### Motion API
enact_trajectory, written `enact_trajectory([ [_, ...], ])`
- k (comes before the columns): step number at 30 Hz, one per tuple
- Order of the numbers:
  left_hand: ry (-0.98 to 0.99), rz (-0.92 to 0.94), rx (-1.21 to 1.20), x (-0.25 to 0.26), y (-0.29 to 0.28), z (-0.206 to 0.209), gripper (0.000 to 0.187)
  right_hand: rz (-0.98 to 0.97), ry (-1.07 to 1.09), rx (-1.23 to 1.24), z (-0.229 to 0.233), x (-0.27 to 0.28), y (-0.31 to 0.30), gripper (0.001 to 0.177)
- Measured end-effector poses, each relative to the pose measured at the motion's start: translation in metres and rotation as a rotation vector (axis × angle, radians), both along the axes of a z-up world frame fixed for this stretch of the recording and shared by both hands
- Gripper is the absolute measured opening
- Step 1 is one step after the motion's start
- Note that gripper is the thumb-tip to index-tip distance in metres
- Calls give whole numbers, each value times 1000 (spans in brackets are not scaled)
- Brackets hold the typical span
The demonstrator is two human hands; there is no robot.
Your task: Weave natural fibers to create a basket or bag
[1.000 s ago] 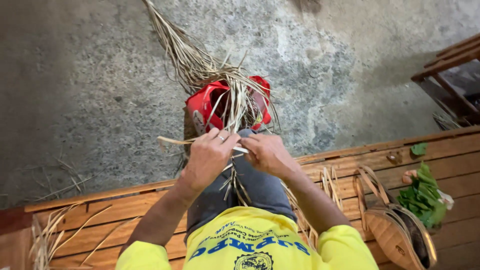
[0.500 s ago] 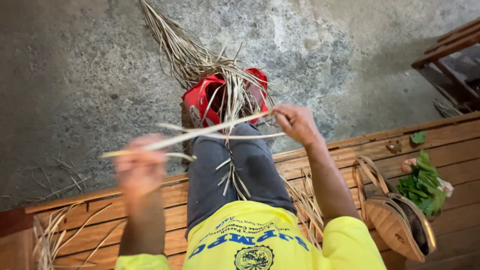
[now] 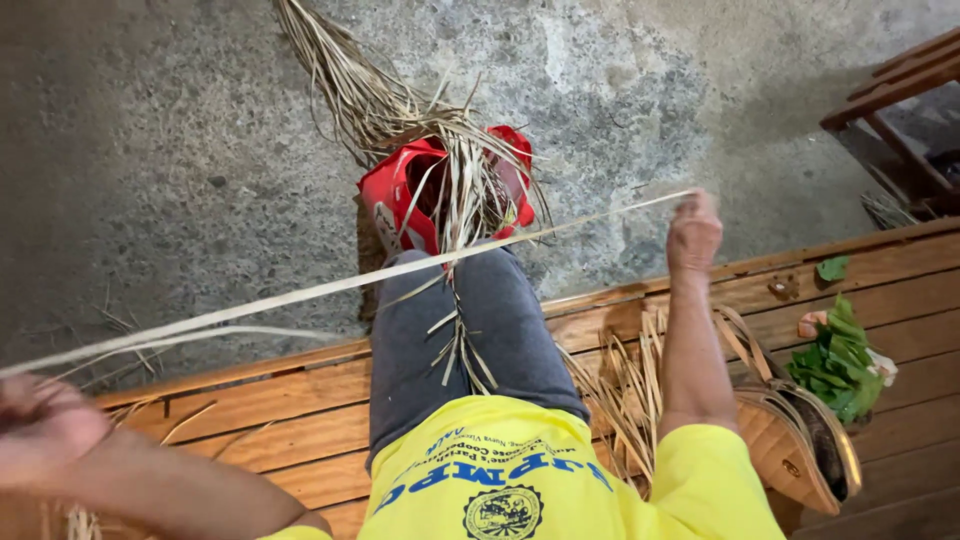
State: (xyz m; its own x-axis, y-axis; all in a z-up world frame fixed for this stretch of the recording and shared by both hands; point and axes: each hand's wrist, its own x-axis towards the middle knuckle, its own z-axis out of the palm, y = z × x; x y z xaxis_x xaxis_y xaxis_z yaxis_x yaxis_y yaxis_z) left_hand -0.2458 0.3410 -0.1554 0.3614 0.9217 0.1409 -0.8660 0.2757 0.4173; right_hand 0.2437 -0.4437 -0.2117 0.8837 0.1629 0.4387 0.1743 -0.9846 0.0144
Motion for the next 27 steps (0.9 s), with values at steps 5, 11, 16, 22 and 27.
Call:
enact_trajectory([
  [5, 798, 72, 638, 177, -208, 80, 43, -300, 517, 1933, 134, -61, 134, 27],
  [11, 1046, -679, 712, 264, -369, 46, 18, 210, 893, 1858, 70, -130, 213, 26],
  [16, 1188, -756, 699, 276, -391, -1, 14, 362, 810, 1802, 69, -158, 237, 10],
  [22, 1223, -762, 686, 266, -393, 14, 19, 446, 702, 1691, 87, -168, 246, 7],
  [27, 1245, -659, 848, 265, -394, 29, 19, 514, 528, 1542, 85, -169, 252, 5],
])
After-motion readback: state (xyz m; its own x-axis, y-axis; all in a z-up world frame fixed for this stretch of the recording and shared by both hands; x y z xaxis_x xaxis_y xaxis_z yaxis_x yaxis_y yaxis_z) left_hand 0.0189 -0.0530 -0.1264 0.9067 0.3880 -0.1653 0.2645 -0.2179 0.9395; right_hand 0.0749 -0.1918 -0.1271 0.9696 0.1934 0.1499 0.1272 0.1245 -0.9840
